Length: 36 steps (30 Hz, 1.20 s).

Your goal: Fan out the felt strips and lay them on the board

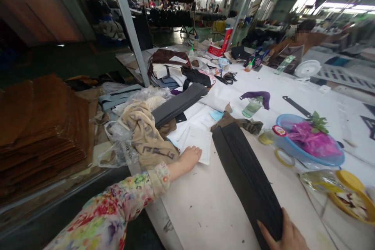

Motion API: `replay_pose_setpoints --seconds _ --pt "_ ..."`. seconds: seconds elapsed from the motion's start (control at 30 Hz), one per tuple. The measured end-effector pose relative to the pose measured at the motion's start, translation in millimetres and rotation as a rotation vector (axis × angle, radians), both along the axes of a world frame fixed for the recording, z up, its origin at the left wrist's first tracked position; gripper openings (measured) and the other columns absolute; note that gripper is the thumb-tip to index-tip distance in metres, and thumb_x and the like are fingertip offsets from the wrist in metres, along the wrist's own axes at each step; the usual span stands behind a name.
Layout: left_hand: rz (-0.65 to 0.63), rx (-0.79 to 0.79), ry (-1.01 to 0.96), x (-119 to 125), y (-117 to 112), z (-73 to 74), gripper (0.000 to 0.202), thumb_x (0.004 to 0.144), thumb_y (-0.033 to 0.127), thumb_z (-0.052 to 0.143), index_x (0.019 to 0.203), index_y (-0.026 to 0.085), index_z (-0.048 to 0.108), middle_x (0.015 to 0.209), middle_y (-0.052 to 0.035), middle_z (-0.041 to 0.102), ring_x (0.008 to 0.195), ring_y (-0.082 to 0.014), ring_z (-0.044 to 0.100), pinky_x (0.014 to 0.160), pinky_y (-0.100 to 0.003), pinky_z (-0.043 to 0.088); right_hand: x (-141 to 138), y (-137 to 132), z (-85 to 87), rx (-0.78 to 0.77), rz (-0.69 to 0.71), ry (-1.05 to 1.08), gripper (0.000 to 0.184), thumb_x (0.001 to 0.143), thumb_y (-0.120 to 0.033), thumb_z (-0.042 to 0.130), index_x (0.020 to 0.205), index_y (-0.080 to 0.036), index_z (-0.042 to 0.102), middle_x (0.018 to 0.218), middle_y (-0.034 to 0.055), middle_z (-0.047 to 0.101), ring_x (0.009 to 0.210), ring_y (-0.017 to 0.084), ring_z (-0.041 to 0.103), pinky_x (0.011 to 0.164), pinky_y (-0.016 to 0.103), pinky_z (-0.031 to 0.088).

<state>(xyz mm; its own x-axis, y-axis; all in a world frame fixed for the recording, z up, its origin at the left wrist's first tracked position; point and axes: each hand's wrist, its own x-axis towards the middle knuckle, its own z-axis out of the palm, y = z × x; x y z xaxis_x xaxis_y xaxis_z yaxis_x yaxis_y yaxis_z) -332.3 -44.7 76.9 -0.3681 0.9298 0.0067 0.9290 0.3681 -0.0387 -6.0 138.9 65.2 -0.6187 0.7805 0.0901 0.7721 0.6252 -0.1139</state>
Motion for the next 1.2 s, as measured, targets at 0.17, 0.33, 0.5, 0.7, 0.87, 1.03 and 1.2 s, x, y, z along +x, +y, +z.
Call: replay_pose_setpoints --seconds 0.17,0.33,0.5,0.7,0.87,1.03,1.2 --pt "-0.068 -0.026 -0.025 32.3 -6.4 9.3 0.028 0.082 0.007 0.04 0.109 0.011 0.048 0.1 -0.0106 0.054 0.089 -0.0213 0.048 0.067 -0.033 0.039 -3.8 -6.8 3.4 0.102 0.01 -0.095 0.085 0.073 -0.066 0.03 0.132 -0.006 0.024 0.105 0.0183 0.055 0.091 0.032 0.057 0.076 0.041 0.045" --pt "-0.176 0.005 -0.04 81.2 -12.0 14.7 0.023 0.079 0.007 0.043 0.1 0.011 0.052 0.096 -0.0097 0.053 0.085 -0.0211 0.047 0.062 -0.032 0.039 -1.1 -7.7 5.1 0.149 0.047 -0.118 0.083 0.075 -0.066 0.028 0.132 -0.006 0.023 0.101 0.0169 0.056 0.088 0.031 0.057 0.073 0.039 0.045" --pt "-0.267 -0.041 -0.205 135.4 -18.3 -0.4 0.028 0.077 0.023 0.052 0.103 0.011 0.05 0.098 -0.0107 0.053 0.086 -0.0201 0.048 0.058 -0.028 0.04 0.3 -7.4 4.4 0.181 0.054 -0.098 0.083 0.075 -0.065 0.03 0.132 -0.006 0.023 0.101 0.0168 0.056 0.087 0.031 0.057 0.073 0.039 0.045" --pt "-0.404 0.096 -0.416 135.3 -49.8 -3.2 0.059 0.077 0.055 0.047 0.118 0.013 0.043 0.113 -0.0109 0.053 0.102 -0.0227 0.047 0.082 -0.034 0.041 0.3 -7.6 3.5 0.17 0.056 -0.1 0.08 0.076 -0.062 0.032 0.13 -0.005 0.026 0.1 0.0174 0.057 0.087 0.031 0.058 0.072 0.039 0.045" --pt "-0.228 0.278 -0.45 109.0 -90.9 9.4 0.039 0.088 0.033 0.035 0.125 0.021 0.039 0.128 -0.0067 0.046 0.119 -0.0188 0.038 0.099 -0.035 0.029 -0.8 -8.5 5.0 0.197 0.048 -0.101 0.081 0.074 -0.063 0.035 0.131 -0.005 0.026 0.101 0.0179 0.057 0.087 0.032 0.058 0.071 0.04 0.045" --pt "0.179 0.187 -0.373 87.3 -110.0 -35.1 0.073 0.077 0.054 0.047 0.136 0.018 0.024 0.139 -0.0133 0.031 0.126 -0.0271 0.028 0.103 -0.046 0.022 -0.3 -9.5 5.2 0.222 0.078 -0.094 0.08 0.076 -0.059 0.034 0.132 -0.003 0.022 0.11 0.0207 0.053 0.092 0.032 0.057 0.074 0.04 0.045" --pt "0.121 0.2 -0.254 85.0 -113.9 -76.2 0.067 0.082 0.051 0.039 0.138 0.02 0.018 0.142 -0.0082 0.025 0.13 -0.0234 0.021 0.108 -0.045 0.012 6.7 -6.8 -7.2 0.262 0.102 -0.102 0.08 0.076 -0.058 0.033 0.133 -0.004 0.019 0.114 0.0212 0.052 0.094 0.033 0.056 0.081 0.045 0.042"
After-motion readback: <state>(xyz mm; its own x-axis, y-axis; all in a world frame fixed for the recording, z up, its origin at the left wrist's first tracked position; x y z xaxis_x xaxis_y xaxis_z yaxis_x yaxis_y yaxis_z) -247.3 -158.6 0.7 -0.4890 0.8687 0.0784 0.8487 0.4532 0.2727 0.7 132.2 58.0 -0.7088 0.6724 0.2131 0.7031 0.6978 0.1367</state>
